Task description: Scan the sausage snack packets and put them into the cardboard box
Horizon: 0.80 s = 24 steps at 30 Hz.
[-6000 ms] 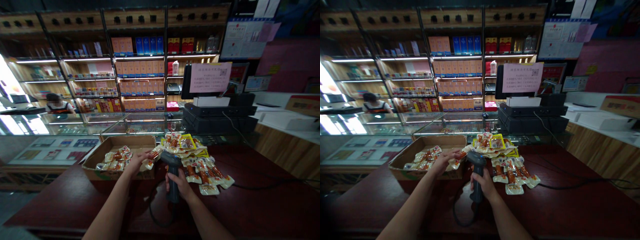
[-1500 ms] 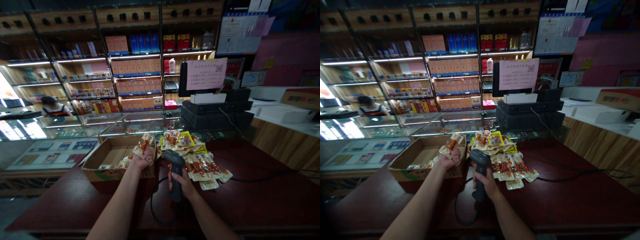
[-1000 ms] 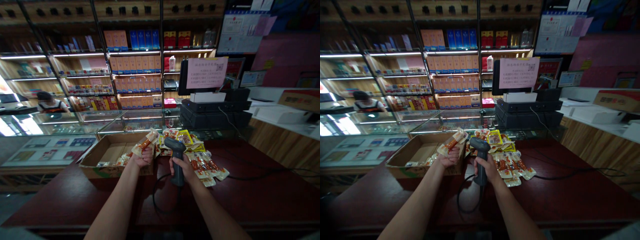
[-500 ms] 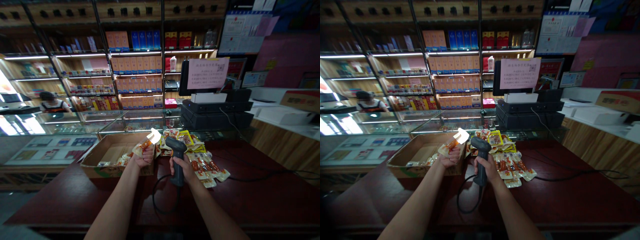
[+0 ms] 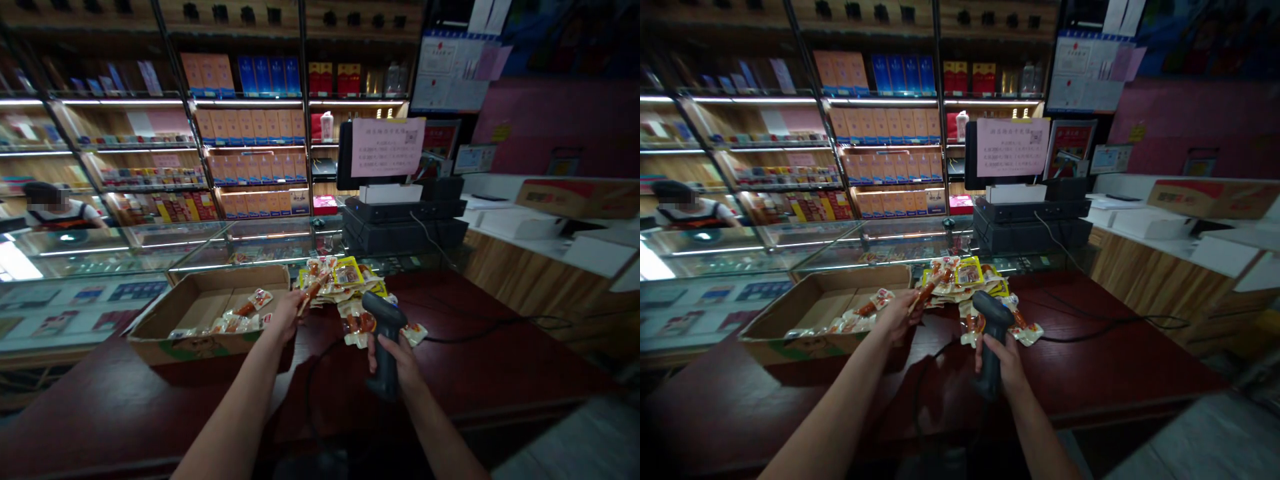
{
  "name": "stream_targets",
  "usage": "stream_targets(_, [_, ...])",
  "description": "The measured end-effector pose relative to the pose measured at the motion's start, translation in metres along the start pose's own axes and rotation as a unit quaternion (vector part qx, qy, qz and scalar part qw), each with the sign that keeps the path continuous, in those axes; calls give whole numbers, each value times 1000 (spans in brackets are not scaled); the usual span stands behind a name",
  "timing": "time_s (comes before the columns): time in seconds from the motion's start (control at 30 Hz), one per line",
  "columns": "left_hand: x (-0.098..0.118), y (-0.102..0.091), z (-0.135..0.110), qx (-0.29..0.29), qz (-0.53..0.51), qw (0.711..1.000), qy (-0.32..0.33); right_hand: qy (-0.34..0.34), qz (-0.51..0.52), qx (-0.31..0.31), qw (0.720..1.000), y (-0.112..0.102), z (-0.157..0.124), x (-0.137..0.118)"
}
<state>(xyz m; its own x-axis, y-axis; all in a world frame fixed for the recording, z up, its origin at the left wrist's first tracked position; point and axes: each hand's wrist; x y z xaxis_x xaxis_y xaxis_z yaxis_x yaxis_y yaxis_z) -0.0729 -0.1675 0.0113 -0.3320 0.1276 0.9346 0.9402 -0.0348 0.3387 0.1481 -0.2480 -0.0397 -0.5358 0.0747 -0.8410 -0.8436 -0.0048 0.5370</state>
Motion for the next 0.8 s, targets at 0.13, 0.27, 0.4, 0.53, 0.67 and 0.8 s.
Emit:
stream_targets(0.13, [-52, 51, 2, 21, 22, 1000, -8, -17, -16, 27, 999, -23, -15, -14])
stream_targets(0.27, [-88, 84, 12, 75, 141, 987, -5, -22, -28, 30, 999, -32, -25, -23])
stream_targets(0.4, [-96, 93, 19, 124, 373, 916, 80, -24, -35, 32, 999, -36, -31, -25])
stream_targets(0.53, [-94, 93, 14, 134, 446, 875, 133, -17, -38, 42, 998, -36, -35, -24])
stream_targets(0.67, [-85, 85, 4, 155, 436, 869, 174, -4, -37, 29, 999, -34, -34, -18])
stream_targets(0.8, [-56, 55, -6, 185, 422, 856, 234, 22, -32, 10, 999, -24, -29, -7])
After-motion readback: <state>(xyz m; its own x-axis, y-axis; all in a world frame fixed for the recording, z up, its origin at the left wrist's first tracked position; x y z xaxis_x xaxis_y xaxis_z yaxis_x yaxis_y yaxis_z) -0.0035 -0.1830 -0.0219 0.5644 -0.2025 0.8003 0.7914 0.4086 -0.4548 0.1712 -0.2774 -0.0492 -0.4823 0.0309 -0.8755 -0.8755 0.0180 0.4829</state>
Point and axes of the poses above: each hand's wrist, its own z-axis towards the middle knuckle, its own y-axis out of the palm, x = y × z, and after that the axes turned 5 degrees about x, right-handed
